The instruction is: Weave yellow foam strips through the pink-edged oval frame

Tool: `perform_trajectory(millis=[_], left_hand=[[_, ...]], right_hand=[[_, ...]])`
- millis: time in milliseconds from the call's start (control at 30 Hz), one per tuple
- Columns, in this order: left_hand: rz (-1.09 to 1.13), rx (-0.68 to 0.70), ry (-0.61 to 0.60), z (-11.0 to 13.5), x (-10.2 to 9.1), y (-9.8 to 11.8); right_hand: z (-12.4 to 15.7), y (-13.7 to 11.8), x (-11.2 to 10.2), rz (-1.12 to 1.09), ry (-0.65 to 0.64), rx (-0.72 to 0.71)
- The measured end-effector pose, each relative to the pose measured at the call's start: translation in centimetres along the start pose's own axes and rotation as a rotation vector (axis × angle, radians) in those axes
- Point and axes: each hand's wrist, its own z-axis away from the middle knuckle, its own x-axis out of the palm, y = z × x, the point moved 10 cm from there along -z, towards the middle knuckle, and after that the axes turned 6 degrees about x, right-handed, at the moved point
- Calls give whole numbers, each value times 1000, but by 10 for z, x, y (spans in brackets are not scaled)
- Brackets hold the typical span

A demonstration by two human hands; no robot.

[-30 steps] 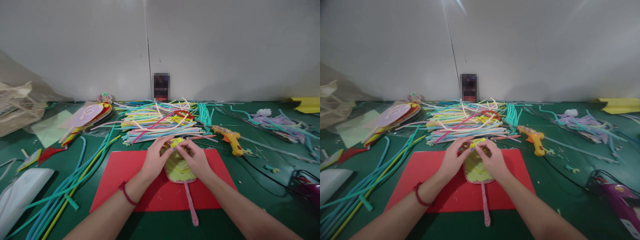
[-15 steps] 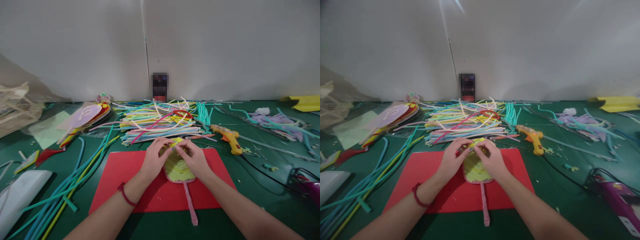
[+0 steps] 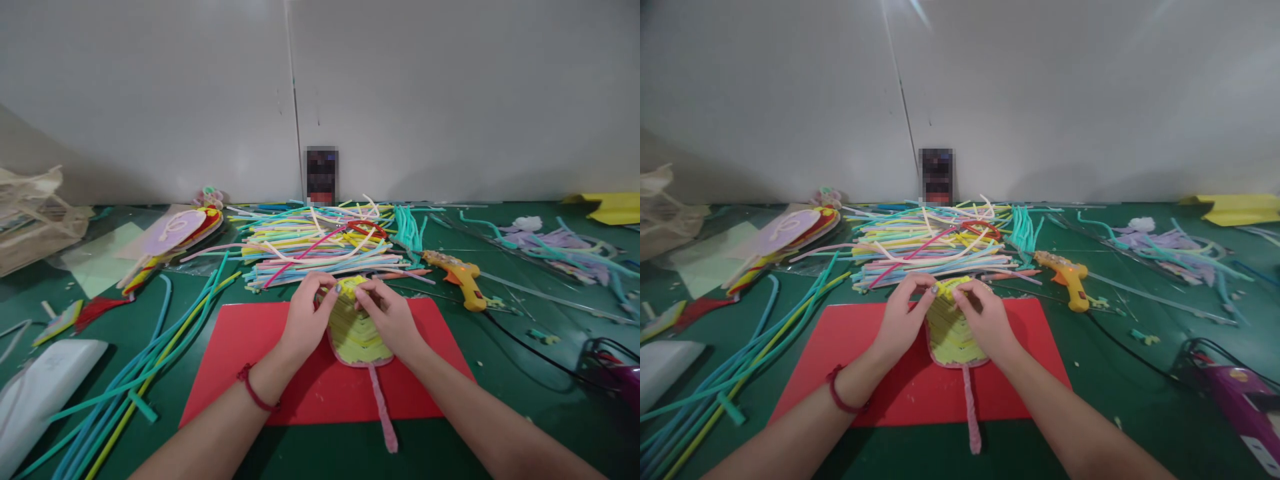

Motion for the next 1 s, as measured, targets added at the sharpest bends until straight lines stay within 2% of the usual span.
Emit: perform_trajectory(millis=[167,267,467,600,833,1000], left_hand=[[68,43,-158,0,16,10],[81,29,-190,0,19,9],[49,32,-129,-1,14,5],[26,37,-60,-1,6,5],[16,39,-53,-2,4,6],[32,44,-74,0,6,7]], right_hand=[[0,-3,-2,5,18,-16],[1,-4,-3,-11,22,-12],[1,0,-8,-52,67,12],[3,5,-19,-66,162,23],[4,0,-27,-153,221,5],[2,-3,-20,15,177,-22]])
